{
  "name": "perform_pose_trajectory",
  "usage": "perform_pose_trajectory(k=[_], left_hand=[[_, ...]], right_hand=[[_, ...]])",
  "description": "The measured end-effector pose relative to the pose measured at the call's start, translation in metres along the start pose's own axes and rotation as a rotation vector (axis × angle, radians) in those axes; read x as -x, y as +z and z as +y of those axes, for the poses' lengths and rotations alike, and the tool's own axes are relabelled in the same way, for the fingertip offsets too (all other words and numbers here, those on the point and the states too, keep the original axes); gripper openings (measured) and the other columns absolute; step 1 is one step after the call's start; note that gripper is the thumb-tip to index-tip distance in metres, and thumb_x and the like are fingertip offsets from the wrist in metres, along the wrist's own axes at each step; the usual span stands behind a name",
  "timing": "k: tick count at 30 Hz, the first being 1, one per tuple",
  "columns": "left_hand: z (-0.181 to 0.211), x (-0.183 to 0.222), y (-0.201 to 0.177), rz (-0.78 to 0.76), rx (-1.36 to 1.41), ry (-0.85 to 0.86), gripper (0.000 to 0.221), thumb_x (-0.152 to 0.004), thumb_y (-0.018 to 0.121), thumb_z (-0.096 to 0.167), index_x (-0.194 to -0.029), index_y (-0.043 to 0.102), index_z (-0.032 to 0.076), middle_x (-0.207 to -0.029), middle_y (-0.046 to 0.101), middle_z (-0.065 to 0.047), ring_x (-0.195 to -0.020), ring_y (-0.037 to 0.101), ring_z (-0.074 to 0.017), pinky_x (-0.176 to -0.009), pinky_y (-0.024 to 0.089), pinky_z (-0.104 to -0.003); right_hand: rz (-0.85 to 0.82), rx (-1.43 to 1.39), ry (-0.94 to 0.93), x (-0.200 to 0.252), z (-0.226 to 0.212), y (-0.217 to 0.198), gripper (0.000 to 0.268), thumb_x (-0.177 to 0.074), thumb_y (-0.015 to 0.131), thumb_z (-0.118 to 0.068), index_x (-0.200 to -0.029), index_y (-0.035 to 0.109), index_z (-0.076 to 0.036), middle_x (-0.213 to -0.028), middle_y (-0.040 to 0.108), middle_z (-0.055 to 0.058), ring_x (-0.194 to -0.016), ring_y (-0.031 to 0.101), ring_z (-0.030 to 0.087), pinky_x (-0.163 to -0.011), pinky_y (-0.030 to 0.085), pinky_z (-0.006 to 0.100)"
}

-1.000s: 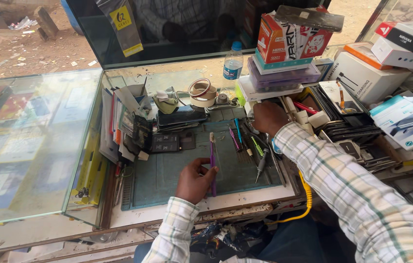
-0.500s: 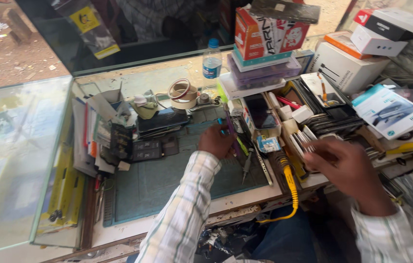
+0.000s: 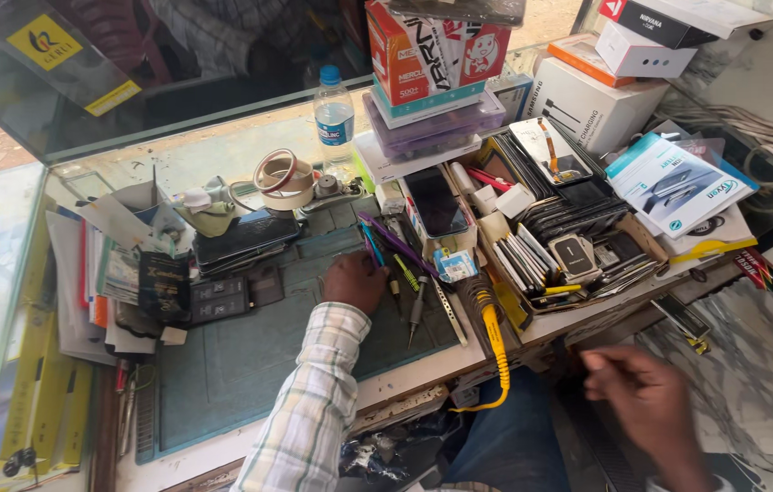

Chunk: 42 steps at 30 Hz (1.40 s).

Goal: The person cleans a smartphone screen with a small white cloth and then applies a piece of white tape to the edge of the device. The person handles the phone and a roll of tape on a cluttered workbench.

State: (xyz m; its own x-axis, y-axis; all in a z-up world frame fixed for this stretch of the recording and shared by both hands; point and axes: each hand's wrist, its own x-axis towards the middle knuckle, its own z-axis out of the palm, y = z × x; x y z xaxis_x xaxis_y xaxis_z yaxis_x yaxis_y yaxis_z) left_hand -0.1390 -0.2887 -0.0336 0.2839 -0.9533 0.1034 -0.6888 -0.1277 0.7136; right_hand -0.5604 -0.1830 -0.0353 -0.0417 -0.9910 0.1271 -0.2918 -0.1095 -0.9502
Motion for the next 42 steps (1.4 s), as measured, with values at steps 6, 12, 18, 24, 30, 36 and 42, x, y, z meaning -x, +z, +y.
perform_pose_trajectory(k=[6,12,18,24,30,36,42], left_hand=[[0.028,0.006,0.004,-0.146,0.498,-0.219,0.043,-0.081,0.074,0.023,-0.122,0.068,0.009,-0.093,0.077,-0.012,-0.08,0.078,-0.033,-0.069,0.063,-0.047],[0.009,0.011,0.002,0.212,0.133,0.245,0.042,-0.076,0.083,0.02,-0.113,0.075,0.004,-0.107,0.073,-0.018,-0.102,0.07,-0.0359,-0.091,0.055,-0.044],[0.023,0.039,-0.023,0.128,0.192,0.197,0.045,-0.079,0.082,0.023,-0.119,0.073,0.006,-0.11,0.072,-0.016,-0.08,0.069,-0.0305,-0.077,0.056,-0.04],[0.027,0.116,-0.077,-0.123,0.297,0.121,0.036,-0.085,0.078,0.02,-0.119,0.075,0.01,-0.111,0.08,-0.005,-0.068,0.066,-0.0125,-0.062,0.056,-0.031],[-0.007,0.182,-0.127,0.054,0.24,0.043,0.021,-0.084,0.077,0.015,-0.104,0.08,0.009,-0.086,0.078,-0.007,-0.056,0.062,-0.0122,-0.051,0.051,-0.03],[-0.034,0.204,-0.129,0.36,0.098,0.083,0.01,-0.087,0.075,0.013,-0.094,0.079,0.008,-0.073,0.069,-0.009,-0.052,0.059,-0.0175,-0.052,0.047,-0.032],[-0.028,0.211,-0.118,0.397,-0.011,0.169,0.009,-0.088,0.073,0.017,-0.094,0.077,0.011,-0.083,0.074,-0.008,-0.066,0.07,-0.0255,-0.058,0.053,-0.035]], right_hand=[[-0.173,0.088,-0.082,0.004,-0.026,0.042,0.019,-0.087,0.075,-0.014,-0.099,0.079,-0.001,-0.07,0.077,0.005,-0.059,0.072,0.01,-0.053,0.057,0.025],[-0.17,0.08,-0.086,0.005,-0.021,0.048,0.018,-0.088,0.076,-0.015,-0.098,0.079,-0.001,-0.069,0.075,0.005,-0.058,0.07,0.009,-0.051,0.056,0.024],[-0.122,0.03,-0.04,0.003,0.001,0.041,0.018,-0.089,0.074,-0.014,-0.098,0.077,0.0,-0.072,0.074,0.005,-0.06,0.068,0.009,-0.053,0.056,0.025],[-0.088,-0.001,0.029,0.005,0.028,0.032,0.019,-0.09,0.073,-0.014,-0.101,0.077,0.0,-0.075,0.074,0.005,-0.061,0.068,0.009,-0.053,0.057,0.026],[-0.031,-0.053,-0.007,0.008,0.025,0.043,0.019,-0.092,0.072,-0.013,-0.105,0.075,0.002,-0.073,0.071,0.006,-0.06,0.064,0.01,-0.054,0.053,0.026],[-0.007,-0.135,-0.262,0.038,-0.026,0.064,0.018,-0.098,0.07,-0.017,-0.102,0.072,0.001,-0.074,0.069,0.002,-0.06,0.062,0.008,-0.054,0.052,0.023],[-0.378,-0.103,-0.653,0.07,-0.09,0.122,0.016,-0.097,0.071,-0.019,-0.094,0.075,-0.004,-0.074,0.074,0.002,-0.063,0.07,0.007,-0.056,0.055,0.023]])
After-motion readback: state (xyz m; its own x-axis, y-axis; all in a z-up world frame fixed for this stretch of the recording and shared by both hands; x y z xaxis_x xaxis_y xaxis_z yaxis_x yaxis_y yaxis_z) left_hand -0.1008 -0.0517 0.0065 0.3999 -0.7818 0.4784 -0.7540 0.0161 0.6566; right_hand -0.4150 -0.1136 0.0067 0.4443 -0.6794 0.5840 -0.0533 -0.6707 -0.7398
